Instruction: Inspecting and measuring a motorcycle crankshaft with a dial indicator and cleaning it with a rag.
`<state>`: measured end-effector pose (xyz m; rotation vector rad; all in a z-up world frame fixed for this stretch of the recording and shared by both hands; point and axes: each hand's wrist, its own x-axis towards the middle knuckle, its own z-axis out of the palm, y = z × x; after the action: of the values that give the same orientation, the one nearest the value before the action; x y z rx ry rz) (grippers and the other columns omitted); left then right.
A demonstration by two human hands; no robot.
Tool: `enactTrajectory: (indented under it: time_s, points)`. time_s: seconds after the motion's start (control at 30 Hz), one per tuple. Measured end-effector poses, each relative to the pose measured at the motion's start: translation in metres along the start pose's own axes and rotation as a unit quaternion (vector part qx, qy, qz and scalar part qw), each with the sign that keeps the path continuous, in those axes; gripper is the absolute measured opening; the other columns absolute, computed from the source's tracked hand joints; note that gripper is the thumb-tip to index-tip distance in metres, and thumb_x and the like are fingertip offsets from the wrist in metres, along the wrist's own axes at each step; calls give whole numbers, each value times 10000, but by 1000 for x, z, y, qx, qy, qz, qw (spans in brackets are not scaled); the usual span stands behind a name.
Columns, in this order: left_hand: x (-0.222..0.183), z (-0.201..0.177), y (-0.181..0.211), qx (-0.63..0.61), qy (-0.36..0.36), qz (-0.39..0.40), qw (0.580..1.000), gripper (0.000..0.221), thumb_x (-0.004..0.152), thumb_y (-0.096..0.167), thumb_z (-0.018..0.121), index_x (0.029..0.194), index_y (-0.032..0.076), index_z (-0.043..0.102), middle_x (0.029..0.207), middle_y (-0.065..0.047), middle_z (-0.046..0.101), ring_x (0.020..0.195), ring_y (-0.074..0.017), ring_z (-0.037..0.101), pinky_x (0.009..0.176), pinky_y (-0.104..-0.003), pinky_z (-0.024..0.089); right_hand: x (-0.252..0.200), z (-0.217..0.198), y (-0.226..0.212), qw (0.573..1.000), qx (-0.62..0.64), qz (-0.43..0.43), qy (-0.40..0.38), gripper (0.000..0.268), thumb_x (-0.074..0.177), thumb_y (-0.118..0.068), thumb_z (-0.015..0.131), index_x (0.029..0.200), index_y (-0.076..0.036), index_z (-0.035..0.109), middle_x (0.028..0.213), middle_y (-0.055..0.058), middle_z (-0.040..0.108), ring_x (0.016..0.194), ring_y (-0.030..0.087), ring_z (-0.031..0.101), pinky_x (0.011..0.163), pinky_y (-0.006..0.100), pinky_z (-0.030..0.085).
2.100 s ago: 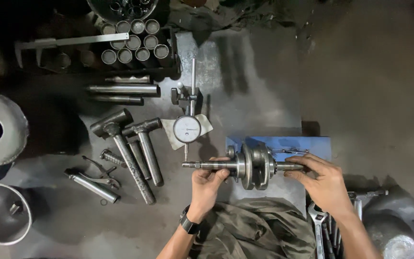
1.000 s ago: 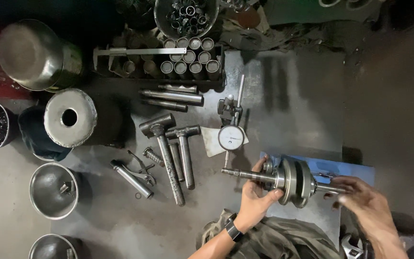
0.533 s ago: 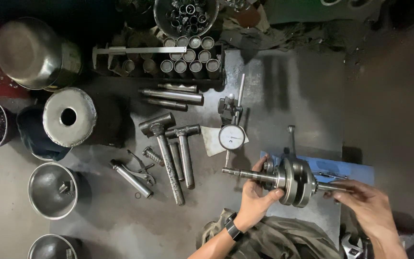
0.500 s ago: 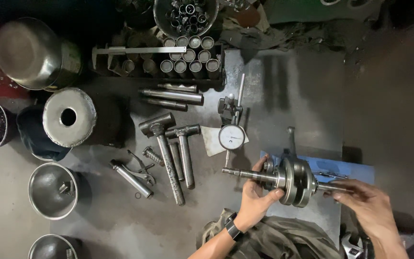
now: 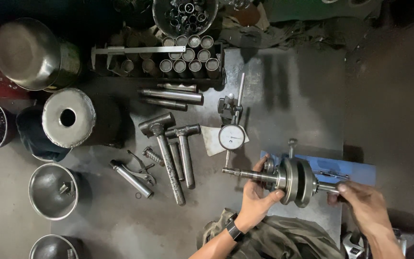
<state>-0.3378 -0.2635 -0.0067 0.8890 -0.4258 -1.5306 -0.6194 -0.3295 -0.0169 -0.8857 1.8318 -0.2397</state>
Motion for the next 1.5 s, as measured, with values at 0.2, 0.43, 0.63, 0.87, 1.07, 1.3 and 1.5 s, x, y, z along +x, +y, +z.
enactTrajectory:
  time_s: [0.2, 0.43, 0.63, 0.87, 1.07, 1.3, 1.5]
  points:
    - [1, 2, 3, -2, 6, 10, 1000, 996, 847, 149, 840, 1626, -21, 243, 1588, -100, 421, 1455, -200, 431, 1249, -377, 333, 4, -6, 8, 996, 44, -69, -34, 269, 851, -107, 744, 1086, 21, 775, 925, 192, 803, 860, 289, 745, 849, 460, 606]
    - [0, 2, 3, -6, 3, 7, 1000, 1003, 849, 138, 840, 1635, -27, 240, 1577, -126, 430, 1452, -209, 434, 1256, -377, 324, -7, -6, -8, 996, 15, -91, -17, 420, 751, -38, 802, 1168, -33, 750, 1026, 152, 793, 934, 249, 748, 874, 438, 607]
    - [1, 1, 0, -9, 9, 7, 1000, 1002, 843, 123, 843, 1639, -18, 250, 1535, -116, 457, 1418, -210, 453, 1245, -378, 335, -23, -3, -33, 963, 211, -129, -110, 371, 885, -92, 549, 1243, -25, 621, 1196, 119, 701, 1104, 200, 699, 865, 461, 603]
    - [0, 0, -3, -20, 0, 13, 1000, 985, 859, 124, 839, 1639, -10, 253, 1517, -110, 462, 1406, -208, 456, 1235, -375, 342, 6, -4, 12, 999, 35, -34, -2, 415, 1097, -276, 505, 1149, 60, 743, 948, 271, 784, 909, 350, 742, 932, 509, 586]
    - [0, 3, 4, 7, 3, 19, 1000, 949, 860, 104, 813, 1627, -9, 266, 1542, -95, 454, 1438, -192, 445, 1246, -364, 335, 3, -5, 8, 995, 35, -92, -26, 282, 864, -133, 736, 1102, 14, 772, 954, 224, 790, 850, 316, 753, 854, 491, 621]
    - [0, 2, 3, 14, 5, 19, 1000, 942, 854, 95, 807, 1626, -9, 277, 1545, -88, 448, 1409, -197, 449, 1219, -366, 343, -15, -3, -24, 997, 33, -56, -29, 516, 707, 9, 768, 1217, -43, 714, 1150, 143, 762, 1070, 249, 722, 931, 425, 578]
    - [0, 0, 0, 10, 0, 19, 1000, 974, 856, 130, 818, 1636, -23, 256, 1555, -136, 431, 1440, -216, 434, 1247, -380, 325, -8, -3, -14, 1000, 15, 1, -23, 310, 1001, -245, 594, 1149, -22, 752, 1185, 146, 780, 1100, 281, 682, 966, 515, 510]
